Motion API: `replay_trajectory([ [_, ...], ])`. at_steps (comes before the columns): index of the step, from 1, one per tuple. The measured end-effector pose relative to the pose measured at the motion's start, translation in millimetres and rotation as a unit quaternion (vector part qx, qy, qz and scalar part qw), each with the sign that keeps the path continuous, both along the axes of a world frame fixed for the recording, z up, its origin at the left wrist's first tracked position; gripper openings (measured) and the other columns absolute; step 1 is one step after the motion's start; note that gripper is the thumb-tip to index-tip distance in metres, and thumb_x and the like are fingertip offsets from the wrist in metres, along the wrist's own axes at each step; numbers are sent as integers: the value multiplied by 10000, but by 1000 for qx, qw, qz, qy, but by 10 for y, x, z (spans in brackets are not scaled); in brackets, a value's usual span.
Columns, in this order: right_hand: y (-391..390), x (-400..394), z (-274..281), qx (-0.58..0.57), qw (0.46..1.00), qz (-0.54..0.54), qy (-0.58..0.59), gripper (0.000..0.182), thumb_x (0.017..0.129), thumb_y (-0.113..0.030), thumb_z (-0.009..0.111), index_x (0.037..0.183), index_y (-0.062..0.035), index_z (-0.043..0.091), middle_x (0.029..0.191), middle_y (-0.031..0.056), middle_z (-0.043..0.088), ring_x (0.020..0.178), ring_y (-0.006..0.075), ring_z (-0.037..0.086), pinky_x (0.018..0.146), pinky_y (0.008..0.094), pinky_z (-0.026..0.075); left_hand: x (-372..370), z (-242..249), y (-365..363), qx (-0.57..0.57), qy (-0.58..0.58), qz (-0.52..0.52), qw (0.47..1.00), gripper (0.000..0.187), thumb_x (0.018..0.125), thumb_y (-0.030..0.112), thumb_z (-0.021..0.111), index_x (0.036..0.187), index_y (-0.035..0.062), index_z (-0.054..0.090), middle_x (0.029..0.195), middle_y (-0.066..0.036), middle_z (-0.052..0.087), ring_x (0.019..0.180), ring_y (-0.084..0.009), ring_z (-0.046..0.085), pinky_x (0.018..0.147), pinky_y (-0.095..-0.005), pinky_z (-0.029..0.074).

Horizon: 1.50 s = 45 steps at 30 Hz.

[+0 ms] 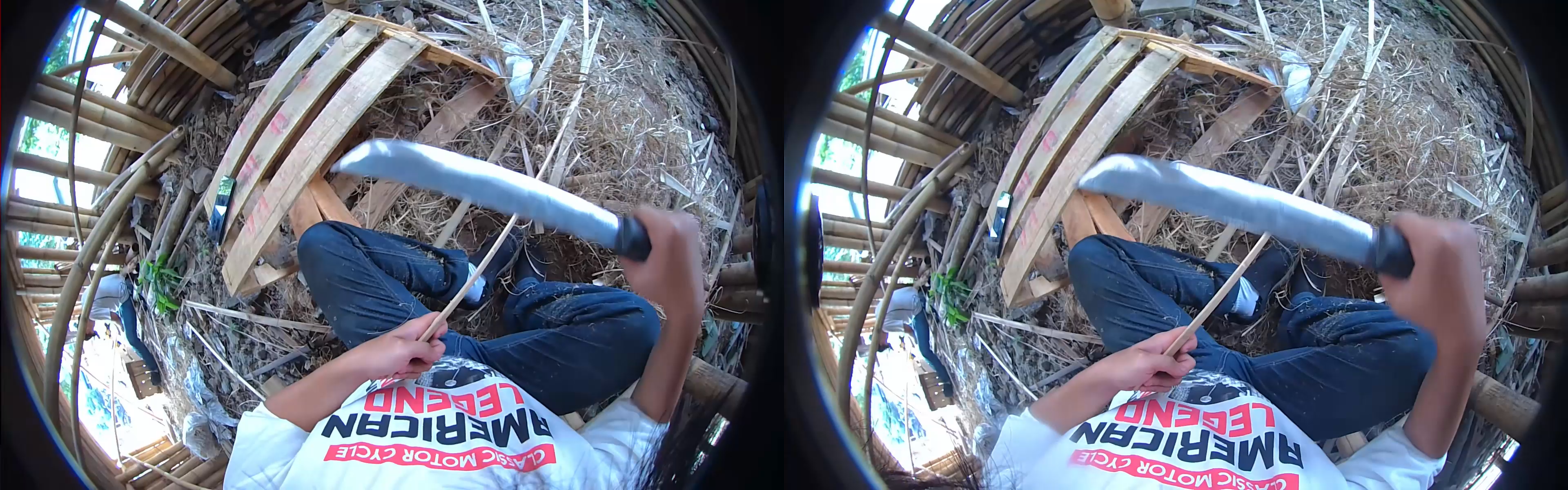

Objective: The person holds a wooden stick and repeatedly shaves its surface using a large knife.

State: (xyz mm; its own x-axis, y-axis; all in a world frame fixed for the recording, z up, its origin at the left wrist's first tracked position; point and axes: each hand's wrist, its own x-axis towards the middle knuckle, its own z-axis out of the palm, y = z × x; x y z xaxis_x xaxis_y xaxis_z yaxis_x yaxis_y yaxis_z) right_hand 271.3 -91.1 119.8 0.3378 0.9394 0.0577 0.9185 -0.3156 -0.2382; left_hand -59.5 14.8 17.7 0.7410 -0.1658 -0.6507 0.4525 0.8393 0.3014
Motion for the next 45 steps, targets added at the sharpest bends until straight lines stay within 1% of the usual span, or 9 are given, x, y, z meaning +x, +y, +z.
replay_trajectory([
  [9, -555, -968, -416, 54, 995, -48, 76, 206, 602, -106, 732, 756, -48, 609, 667, 129, 609, 627, 331, 619, 598, 418, 466, 62, 133, -10, 35, 42, -18, 998, 288, 876, 14, 559, 1007, 139, 335, 727, 38, 383, 473, -34, 311, 379, -214, 229],
  [13, -472, -1127, -638, 40, 967, -18, 251, 218, 594, -100, 742, 754, -34, 608, 696, 160, 633, 664, 359, 643, 590, 411, 490, 39, 127, -21, 32, 73, -25, 996, 289, 886, 7, 560, 1022, 144, 344, 726, 36, 399, 453, -31, 307, 366, -216, 218],
  [16, -510, -1142, -735, 29, 967, 7, 254, 238, 612, -154, 762, 767, -49, 617, 688, 136, 644, 646, 326, 655, 580, 407, 504, -21, 96, -26, -61, 64, 41, 995, 249, 906, -23, 527, 1038, 132, 383, 719, 20, 456, 394, -46, 313, 334, -225, 204],
  [22, -562, -1234, -944, 9, 966, 54, 254, 211, 646, -192, 735, 751, -64, 604, 658, 111, 645, 625, 292, 665, 576, 401, 520, -112, -72, -164, -103, 95, 26, 990, 230, 922, 12, 504, 1126, 99, 442, 691, -5, 443, 401, -44, 329, 341, -211, 230],
  [25, -581, -1256, -1007, -1, 964, 57, 258, 202, 653, -187, 729, 742, -65, 595, 657, 110, 643, 628, 291, 667, 577, 405, 521, -2, 49, -201, -101, 37, 39, 993, 288, 915, 15, 497, 1184, 101, 442, 688, -11, 420, 407, -42, 330, 348, -202, 243],
  [35, -683, -1213, -1028, -74, 949, 58, 302, 244, 611, -218, 754, 728, -62, 607, 658, 129, 641, 637, 323, 661, 585, 420, 521, 45, -42, -428, -150, 45, 62, 986, 312, 905, 4, 471, 1198, 109, 450, 693, -23, 395, 415, -48, 327, 368, -194, 262],
  [37, -715, -1220, -1042, -114, 941, 53, 315, 253, 613, -246, 759, 703, -63, 609, 642, 131, 636, 631, 328, 657, 587, 431, 520, 17, -138, -493, -123, 25, 34, 992, 467, 892, 14, 478, 1346, 102, 412, 694, -16, 398, 433, -38, 344, 402, -181, 286],
  [43, -745, -1097, -1105, -178, 953, 48, 239, 249, 607, -258, 740, 723, -56, 653, 648, 146, 656, 641, 328, 675, 622, 420, 537, 9, -311, -700, -120, 20, 29, 992, 412, 904, 13, 456, 1295, 136, 414, 702, -14, 381, 433, -47, 319, 402, -187, 263],
  [45, -745, -1081, -1122, -178, 954, 41, 237, 235, 611, -245, 738, 718, -55, 651, 651, 142, 658, 642, 324, 676, 614, 411, 535, 46, -291, -687, -132, 25, 32, 990, 301, 924, 33, 444, 1199, 112, 350, 689, -17, 360, 421, -68, 315, 384, -212, 272],
])
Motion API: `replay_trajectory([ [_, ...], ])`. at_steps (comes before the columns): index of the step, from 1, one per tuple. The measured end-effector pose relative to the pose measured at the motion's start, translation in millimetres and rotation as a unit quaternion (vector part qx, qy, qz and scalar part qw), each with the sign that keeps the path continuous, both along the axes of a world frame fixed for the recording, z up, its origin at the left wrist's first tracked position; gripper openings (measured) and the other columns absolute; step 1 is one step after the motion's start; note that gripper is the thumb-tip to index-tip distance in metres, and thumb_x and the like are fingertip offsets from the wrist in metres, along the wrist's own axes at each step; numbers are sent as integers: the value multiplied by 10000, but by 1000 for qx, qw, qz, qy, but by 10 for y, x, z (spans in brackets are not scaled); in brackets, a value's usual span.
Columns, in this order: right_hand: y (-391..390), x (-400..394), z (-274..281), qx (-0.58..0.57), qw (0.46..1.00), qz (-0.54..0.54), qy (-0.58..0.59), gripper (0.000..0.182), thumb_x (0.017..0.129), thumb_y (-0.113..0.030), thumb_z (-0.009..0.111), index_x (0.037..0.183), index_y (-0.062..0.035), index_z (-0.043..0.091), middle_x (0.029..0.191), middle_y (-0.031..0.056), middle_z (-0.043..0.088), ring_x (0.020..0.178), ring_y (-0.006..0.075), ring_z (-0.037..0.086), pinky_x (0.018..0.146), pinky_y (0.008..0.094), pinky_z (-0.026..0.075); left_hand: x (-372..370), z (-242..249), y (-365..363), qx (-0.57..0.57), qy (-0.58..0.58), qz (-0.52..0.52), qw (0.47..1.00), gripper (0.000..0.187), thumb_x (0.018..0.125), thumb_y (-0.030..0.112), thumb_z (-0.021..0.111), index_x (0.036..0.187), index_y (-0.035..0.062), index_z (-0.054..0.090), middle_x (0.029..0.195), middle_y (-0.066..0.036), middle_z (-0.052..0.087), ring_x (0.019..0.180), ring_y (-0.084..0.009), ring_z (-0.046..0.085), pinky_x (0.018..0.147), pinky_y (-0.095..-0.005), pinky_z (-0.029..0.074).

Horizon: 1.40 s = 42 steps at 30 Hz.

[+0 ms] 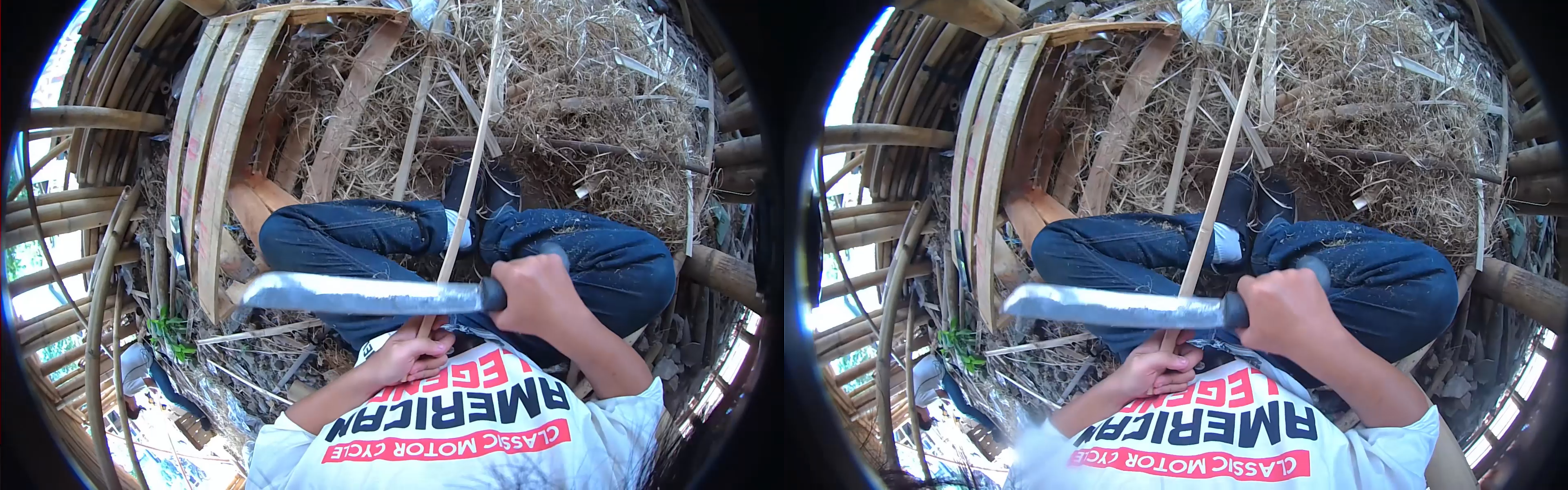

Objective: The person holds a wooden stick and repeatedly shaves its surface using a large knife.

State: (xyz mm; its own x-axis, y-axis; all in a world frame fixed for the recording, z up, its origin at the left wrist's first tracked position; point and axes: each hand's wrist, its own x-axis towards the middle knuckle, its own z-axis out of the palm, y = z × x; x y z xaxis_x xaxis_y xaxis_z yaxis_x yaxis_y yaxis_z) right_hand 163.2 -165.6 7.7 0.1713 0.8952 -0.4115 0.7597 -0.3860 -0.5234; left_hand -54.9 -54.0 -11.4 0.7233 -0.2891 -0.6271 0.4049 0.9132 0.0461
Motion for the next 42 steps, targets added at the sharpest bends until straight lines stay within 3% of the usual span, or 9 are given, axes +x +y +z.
replay_trajectory([
  [2, -21, 30, -93, 37, 997, -63, -37, 210, 604, -227, 735, 667, -72, 608, 632, 138, 638, 629, 330, 656, 605, 434, 513, 18, -33, -14, -4, -31, 5, 999, 322, 917, 23, 460, 1180, 135, 312, 712, -20, 357, 426, -70, 309, 389, -208, 269],
  [8, -74, 67, -35, -8, 999, -29, -22, 201, 634, -224, 729, 725, -64, 650, 662, 154, 657, 641, 326, 672, 615, 421, 525, 91, 40, -81, 18, -12, -21, 1000, 254, 906, -3, 447, 1060, 133, 298, 703, -21, 354, 433, -70, 318, 379, -211, 261],
  [17, -58, 40, -161, 43, 998, -51, -22, 185, 592, -190, 711, 664, -69, 591, 633, 142, 632, 638, 332, 654, 600, 438, 507, 54, 25, -80, 4, -2, -22, 1000, 262, 893, -6, 465, 962, 150, 266, 669, -11, 345, 406, -60, 307, 369, -210, 253],
  [23, 6, 233, -343, 67, 992, -81, -73, 184, 580, -175, 712, 671, -66, 595, 639, 139, 635, 643, 333, 658, 618, 424, 512, 71, -31, -51, -8, -3, -1, 1000, 278, 891, -15, 464, 963, 167, 266, 665, -13, 344, 405, -60, 311, 366, -208, 241],
  [25, 17, 189, -296, 20, 997, -61, -46, 246, 611, -237, 749, 755, -58, 661, 682, 156, 667, 665, 332, 678, 654, 428, 538, 63, -23, -47, -9, -6, 4, 1000, 281, 891, -16, 464, 964, 169, 266, 663, -12, 343, 405, -59, 310, 367, -207, 243],
  [29, 52, 309, -325, 16, 998, -32, -51, 229, 620, -237, 738, 745, -62, 659, 698, 156, 672, 680, 336, 680, 669, 431, 539, 62, -14, -43, 1, -11, -10, 1000, 288, 885, -22, 463, 956, 172, 261, 654, -9, 338, 404, -55, 310, 365, -201, 247],
  [35, 165, 471, -446, 30, 990, -117, -67, 220, 623, -227, 735, 732, -51, 661, 694, 171, 665, 690, 362, 674, 678, 431, 541, 47, -47, 0, -13, -13, 4, 1000, 298, 883, -32, 461, 963, 177, 264, 655, -8, 344, 409, -50, 320, 365, -192, 247],
  [39, 166, 499, -348, 15, 996, -66, -57, 190, 625, -214, 725, 701, -51, 662, 682, 171, 659, 684, 358, 676, 687, 434, 542, 48, -64, -6, 5, -24, -8, 1000, 297, 886, -33, 458, 976, 176, 267, 656, -7, 347, 415, -45, 317, 367, -188, 245],
  [42, 262, 690, -491, 41, 988, -97, -113, 154, 629, -199, 711, 692, -64, 674, 685, 180, 660, 702, 370, 675, 689, 444, 541, 44, -61, 9, 12, -19, -16, 1000, 293, 891, -35, 451, 982, 175, 269, 657, -5, 347, 419, -44, 320, 368, -188, 246],
])
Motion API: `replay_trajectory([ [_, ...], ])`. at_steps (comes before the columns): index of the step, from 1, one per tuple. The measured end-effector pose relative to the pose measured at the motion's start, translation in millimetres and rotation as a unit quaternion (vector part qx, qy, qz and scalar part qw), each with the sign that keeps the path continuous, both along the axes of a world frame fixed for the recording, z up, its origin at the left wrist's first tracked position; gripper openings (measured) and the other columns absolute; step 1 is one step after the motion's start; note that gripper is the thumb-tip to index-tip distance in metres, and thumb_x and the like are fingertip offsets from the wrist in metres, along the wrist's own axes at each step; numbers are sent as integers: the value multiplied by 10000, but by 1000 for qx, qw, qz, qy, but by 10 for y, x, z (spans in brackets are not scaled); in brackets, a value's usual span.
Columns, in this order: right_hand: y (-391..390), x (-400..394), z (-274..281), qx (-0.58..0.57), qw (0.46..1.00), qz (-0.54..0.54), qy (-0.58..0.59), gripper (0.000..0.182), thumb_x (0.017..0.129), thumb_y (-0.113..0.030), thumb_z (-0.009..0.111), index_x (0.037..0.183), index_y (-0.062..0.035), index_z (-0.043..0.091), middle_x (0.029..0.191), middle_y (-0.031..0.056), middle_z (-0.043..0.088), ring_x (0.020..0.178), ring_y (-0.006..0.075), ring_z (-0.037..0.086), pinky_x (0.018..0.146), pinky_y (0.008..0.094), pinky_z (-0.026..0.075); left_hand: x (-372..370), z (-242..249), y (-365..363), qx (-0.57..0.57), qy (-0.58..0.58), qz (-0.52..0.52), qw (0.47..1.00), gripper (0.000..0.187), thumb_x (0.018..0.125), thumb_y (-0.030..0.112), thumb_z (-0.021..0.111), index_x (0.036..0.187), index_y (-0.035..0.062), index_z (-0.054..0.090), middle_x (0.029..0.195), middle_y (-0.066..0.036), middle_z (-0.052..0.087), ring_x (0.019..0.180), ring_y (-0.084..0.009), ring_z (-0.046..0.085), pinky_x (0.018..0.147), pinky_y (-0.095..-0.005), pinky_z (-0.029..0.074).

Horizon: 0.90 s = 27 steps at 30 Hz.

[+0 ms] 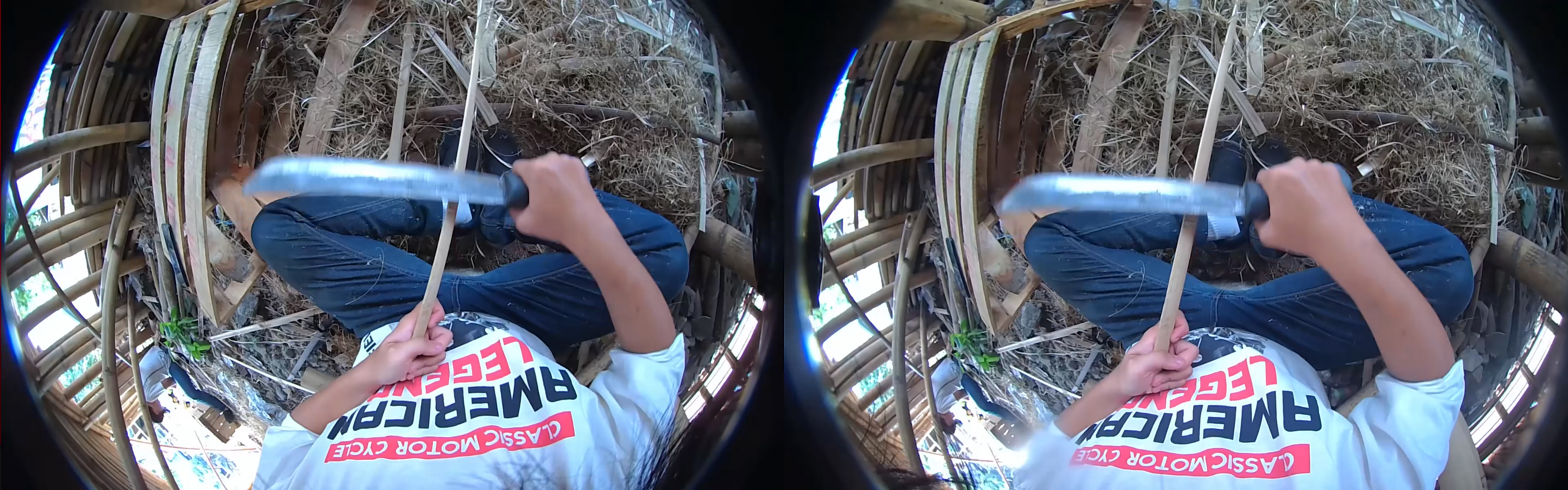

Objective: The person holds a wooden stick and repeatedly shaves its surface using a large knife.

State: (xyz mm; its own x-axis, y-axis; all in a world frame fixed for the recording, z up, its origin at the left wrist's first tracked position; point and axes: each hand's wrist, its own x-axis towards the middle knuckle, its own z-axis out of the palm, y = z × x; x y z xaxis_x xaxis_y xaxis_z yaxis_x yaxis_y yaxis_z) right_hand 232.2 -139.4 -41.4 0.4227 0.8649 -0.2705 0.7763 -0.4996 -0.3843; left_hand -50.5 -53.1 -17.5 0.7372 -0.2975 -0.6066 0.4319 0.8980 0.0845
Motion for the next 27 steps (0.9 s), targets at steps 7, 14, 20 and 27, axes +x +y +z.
replay_trajectory([
  [7, 74, 5, 64, 0, 997, -23, 68, 133, 638, -157, 699, 705, -48, 662, 672, 192, 643, 714, 388, 652, 698, 463, 527, -2, 49, 41, -7, 26, -4, 1000, 327, 823, -43, 472, 958, 171, 266, 651, -9, 351, 421, -43, 329, 376, -187, 247],
  [14, 274, 192, -172, -4, 999, -22, 34, 137, 643, -170, 693, 696, -51, 654, 690, 180, 645, 739, 394, 646, 702, 467, 526, 42, -54, 96, -38, 21, 26, 999, 307, 860, -12, 481, 985, 183, 279, 632, -6, 348, 405, -47, 321, 361, -196, 237],
  [20, 266, 121, -82, -44, 997, 4, 56, 223, 629, -241, 714, 727, -42, 689, 717, 195, 671, 719, 372, 681, 721, 444, 555, -9, 0, 104, -38, 27, 20, 999, 332, 824, -16, 516, 963, 175, 283, 596, -9, 342, 382, -37, 312, 366, -187, 243],
  [27, 390, 296, -195, -14, 999, -18, 48, 130, 658, -171, 681, 707, -53, 654, 687, 171, 646, 736, 380, 648, 711, 446, 531, 26, -34, 187, -53, 20, 47, 997, 310, 871, -12, 469, 1048, 163, 285, 636, 0, 345, 408, -50, 310, 386, -194, 248],
])
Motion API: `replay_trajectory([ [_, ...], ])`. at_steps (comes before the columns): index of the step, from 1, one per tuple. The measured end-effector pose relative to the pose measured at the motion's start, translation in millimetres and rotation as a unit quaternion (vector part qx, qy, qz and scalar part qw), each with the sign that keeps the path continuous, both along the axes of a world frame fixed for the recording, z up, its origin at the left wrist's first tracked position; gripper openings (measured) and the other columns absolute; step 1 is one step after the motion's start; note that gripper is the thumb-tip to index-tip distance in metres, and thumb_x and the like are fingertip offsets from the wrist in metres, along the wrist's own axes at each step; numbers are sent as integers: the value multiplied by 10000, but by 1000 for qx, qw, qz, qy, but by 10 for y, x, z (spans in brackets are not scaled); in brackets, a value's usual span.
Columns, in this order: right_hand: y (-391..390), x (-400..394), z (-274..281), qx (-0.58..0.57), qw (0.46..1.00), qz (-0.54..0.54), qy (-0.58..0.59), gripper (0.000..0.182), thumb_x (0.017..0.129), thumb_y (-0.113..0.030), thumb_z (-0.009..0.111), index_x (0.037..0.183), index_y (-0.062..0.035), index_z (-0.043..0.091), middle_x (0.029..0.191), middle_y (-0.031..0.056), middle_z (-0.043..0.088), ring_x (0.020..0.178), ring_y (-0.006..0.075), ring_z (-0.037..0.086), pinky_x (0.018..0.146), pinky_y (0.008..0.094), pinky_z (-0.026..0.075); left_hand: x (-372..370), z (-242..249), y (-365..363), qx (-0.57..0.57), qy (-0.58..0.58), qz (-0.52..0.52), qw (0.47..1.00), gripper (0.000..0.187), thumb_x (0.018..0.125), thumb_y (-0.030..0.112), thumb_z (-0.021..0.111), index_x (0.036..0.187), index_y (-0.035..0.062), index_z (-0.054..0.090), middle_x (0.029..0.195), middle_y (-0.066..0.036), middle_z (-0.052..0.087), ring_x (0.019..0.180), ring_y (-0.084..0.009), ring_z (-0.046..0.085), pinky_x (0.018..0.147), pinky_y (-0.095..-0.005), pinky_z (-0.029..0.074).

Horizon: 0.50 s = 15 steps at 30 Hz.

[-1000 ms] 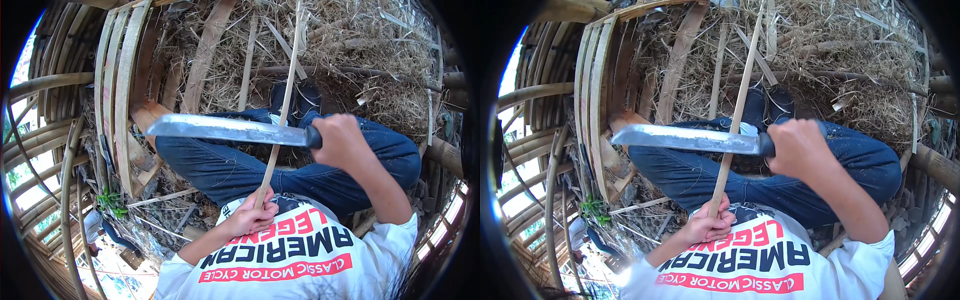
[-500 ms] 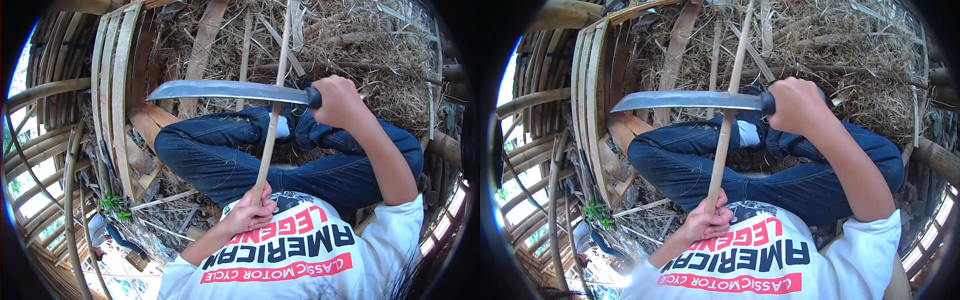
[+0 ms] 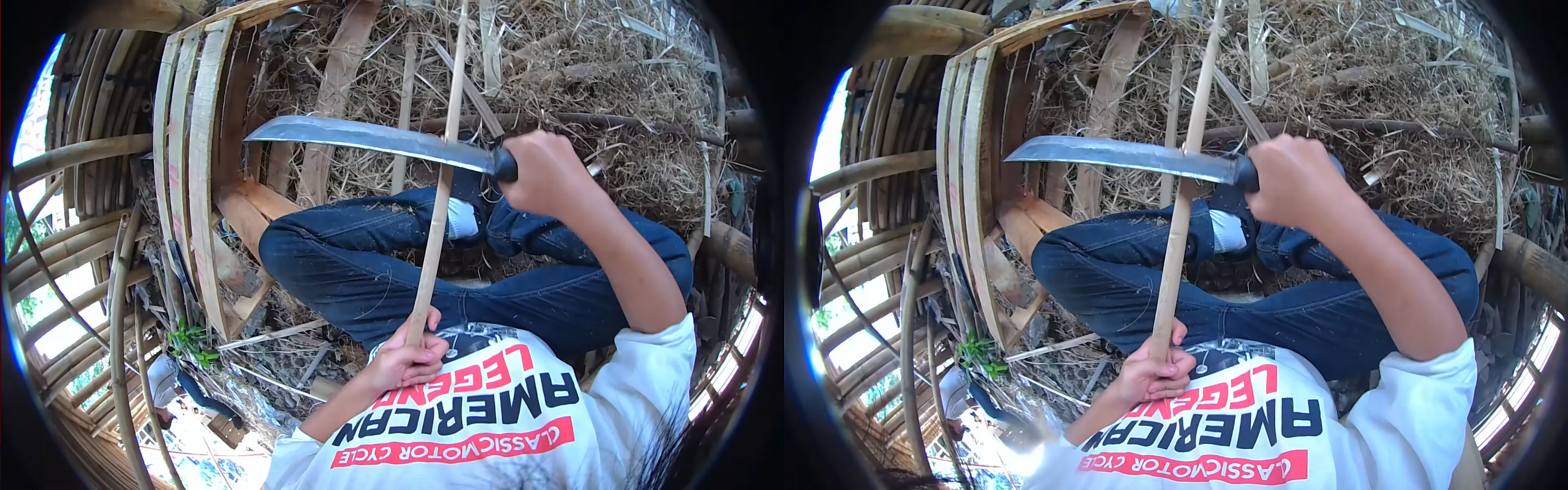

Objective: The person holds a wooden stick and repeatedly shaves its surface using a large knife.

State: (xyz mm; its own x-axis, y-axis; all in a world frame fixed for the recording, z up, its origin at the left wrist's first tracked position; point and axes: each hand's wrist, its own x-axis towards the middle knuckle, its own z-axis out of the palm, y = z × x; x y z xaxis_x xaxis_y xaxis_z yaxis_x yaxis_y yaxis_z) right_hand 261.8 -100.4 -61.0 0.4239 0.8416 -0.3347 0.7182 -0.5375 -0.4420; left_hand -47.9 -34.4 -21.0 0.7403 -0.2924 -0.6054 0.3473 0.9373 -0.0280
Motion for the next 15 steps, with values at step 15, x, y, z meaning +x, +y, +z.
replay_trajectory([
  [15, 44, 160, -94, 2, 998, 44, -37, 183, 640, -200, 699, 762, -64, 700, 756, 188, 681, 787, 362, 684, 755, 438, 550, -132, -14, 15, 11, -3, -13, 1000, 329, 990, 176, 494, 1262, 173, 309, 714, -2, 332, 430, -27, 268, 400, -174, 241],
])
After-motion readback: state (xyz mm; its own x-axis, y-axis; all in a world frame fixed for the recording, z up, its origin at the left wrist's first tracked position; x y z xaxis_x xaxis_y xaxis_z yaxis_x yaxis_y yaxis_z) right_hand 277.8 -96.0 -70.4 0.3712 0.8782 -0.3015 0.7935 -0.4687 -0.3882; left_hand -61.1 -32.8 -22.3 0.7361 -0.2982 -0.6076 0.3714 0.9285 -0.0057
